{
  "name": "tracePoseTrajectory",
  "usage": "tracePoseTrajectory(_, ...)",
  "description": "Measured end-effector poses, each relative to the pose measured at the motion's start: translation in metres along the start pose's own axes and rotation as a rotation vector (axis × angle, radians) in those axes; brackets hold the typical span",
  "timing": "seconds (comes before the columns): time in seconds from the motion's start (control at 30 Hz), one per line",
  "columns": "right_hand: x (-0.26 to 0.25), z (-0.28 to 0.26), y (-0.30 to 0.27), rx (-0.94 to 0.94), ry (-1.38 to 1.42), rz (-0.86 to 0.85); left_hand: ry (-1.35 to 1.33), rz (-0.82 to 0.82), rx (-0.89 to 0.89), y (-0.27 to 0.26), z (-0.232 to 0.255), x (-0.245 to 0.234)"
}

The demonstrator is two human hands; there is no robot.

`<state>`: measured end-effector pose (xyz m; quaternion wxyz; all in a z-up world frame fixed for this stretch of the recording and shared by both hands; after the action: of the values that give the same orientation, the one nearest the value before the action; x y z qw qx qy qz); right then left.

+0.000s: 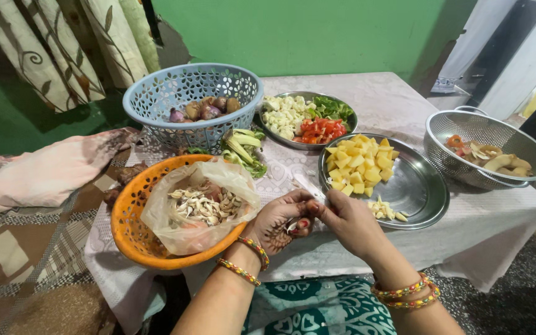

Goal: The person peels individual garlic cloves by hand and using a knife over an orange bowl containing a plastic bag of food scraps.

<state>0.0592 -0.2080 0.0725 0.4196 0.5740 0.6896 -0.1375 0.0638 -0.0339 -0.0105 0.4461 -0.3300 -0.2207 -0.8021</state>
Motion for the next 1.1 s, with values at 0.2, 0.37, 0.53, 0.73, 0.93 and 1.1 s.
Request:
tracePoseTrajectory(0.2,-0.003,-0.009,-0.005,0.001,-0.028,-0.037,0.016,-0.070,-0.014,0.003,-0.002,-0.001)
tracePoseTrajectory(0.37,-0.008,-0.015,-0.010,-0.018,-0.003,0.031,0.003,-0.010,-0.036,0.002,-0.002,-0.002)
tracePoseTrajectory(0.53,-0.009,-0.013,-0.011,-0.038,-0.013,0.015,0.050,0.005,-0.054,0.005,-0.003,-0.001)
tracePoseTrajectory(0.73,-0.025,-0.018,-0.006,0.029,-0.008,0.006,0.061,-0.006,-0.035,0.019,0.008,0.012)
tracePoseTrajectory(0.93,-0.035,-0.022,0.005,0.005,-0.038,0.050,-0.006,-0.067,-0.006,0.030,0.014,0.018)
tracePoseTrajectory(1.1,-0.023,-0.019,0.009,-0.035,-0.059,-0.017,0.058,-0.027,0.012,0.036,0.009,-0.006)
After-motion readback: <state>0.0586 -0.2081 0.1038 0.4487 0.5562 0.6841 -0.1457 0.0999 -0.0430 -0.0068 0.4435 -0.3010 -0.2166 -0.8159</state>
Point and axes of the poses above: each hand's wrist, its own y-axis towards the middle knuckle, its own x-axis out of the palm, z = x × y, the point moved 7 cm from there along y, towards the middle knuckle, and after that the axes turned 1 degree about z, right-handed, at the moved point
